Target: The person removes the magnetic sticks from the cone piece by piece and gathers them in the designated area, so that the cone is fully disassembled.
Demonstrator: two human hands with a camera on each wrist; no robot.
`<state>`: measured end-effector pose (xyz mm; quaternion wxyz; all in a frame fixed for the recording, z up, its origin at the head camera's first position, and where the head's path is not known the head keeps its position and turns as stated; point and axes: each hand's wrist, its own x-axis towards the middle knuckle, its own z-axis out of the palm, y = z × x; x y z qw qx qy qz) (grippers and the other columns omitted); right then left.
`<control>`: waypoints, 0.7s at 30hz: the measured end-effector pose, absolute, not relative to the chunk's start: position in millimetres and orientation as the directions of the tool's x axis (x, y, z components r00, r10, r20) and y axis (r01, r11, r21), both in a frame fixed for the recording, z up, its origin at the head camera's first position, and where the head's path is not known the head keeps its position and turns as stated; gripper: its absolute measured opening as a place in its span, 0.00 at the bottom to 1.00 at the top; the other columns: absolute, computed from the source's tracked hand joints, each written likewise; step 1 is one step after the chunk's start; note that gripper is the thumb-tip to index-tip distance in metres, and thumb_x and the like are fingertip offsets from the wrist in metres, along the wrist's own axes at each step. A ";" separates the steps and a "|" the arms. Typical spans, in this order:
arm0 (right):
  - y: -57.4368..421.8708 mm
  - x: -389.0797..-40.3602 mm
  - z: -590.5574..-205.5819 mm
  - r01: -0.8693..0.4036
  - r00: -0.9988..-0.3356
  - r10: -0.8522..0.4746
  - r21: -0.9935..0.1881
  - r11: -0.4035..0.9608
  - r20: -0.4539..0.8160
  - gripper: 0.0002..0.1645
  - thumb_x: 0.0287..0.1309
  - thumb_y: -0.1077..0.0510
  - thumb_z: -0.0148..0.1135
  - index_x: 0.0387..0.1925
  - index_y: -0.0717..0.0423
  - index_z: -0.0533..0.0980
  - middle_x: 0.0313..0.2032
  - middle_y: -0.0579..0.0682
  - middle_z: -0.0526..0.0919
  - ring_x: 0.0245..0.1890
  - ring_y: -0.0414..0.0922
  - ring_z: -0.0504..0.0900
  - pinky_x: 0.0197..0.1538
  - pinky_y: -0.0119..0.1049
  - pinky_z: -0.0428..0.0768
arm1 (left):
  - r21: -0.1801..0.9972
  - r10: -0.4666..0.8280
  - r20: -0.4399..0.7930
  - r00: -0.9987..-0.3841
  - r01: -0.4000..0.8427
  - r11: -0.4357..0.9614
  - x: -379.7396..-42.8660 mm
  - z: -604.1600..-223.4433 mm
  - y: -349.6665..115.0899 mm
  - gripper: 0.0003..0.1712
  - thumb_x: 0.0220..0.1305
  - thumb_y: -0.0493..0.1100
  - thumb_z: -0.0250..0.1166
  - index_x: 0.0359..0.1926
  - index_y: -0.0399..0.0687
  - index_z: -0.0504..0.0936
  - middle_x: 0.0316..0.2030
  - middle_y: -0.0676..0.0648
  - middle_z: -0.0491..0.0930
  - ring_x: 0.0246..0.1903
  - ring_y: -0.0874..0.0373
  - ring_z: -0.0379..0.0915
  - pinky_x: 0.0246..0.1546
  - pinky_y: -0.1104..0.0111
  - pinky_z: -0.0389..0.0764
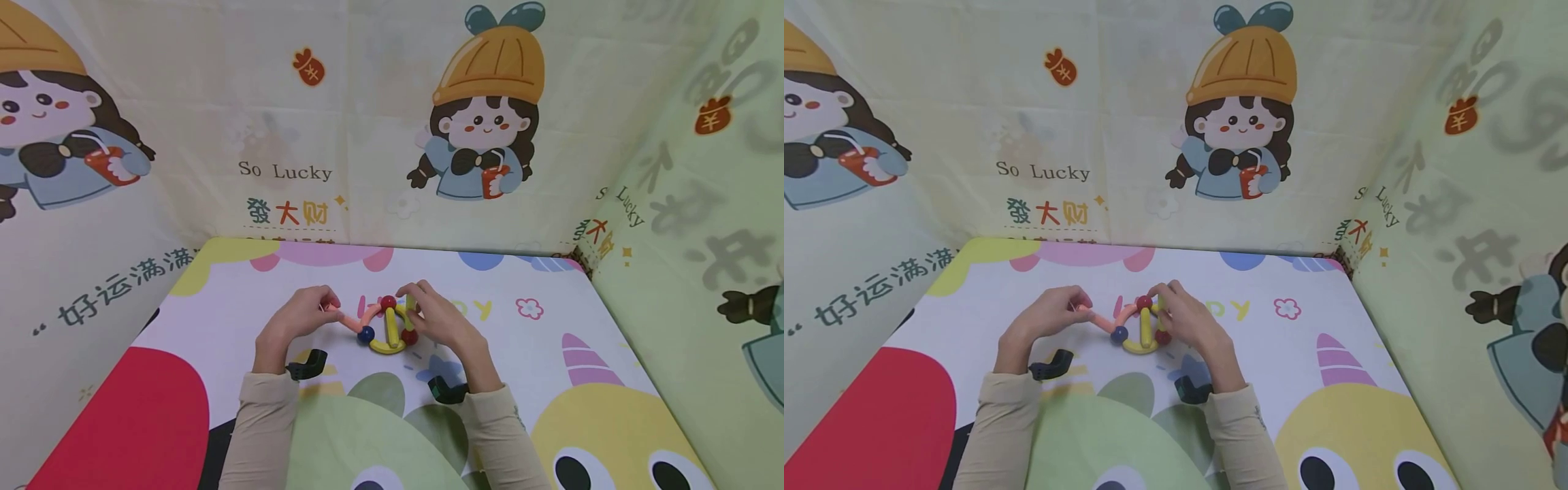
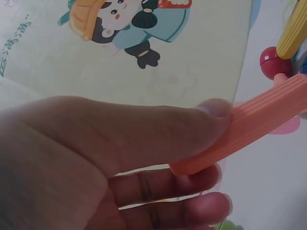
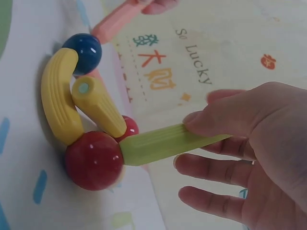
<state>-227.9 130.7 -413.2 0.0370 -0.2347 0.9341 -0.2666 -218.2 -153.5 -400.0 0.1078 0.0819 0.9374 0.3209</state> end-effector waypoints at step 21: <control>160.3 -233.8 -401.7 -0.257 -0.932 -0.358 -0.593 0.763 -0.056 0.20 0.51 0.56 0.77 0.40 0.56 0.74 0.34 0.48 0.80 0.35 0.45 0.77 0.43 0.37 0.80 | 0.523 0.265 -0.272 -0.925 0.089 0.848 -218.5 -416.5 -136.8 0.13 0.59 0.47 0.73 0.43 0.47 0.87 0.33 0.49 0.81 0.35 0.55 0.71 0.35 0.67 0.74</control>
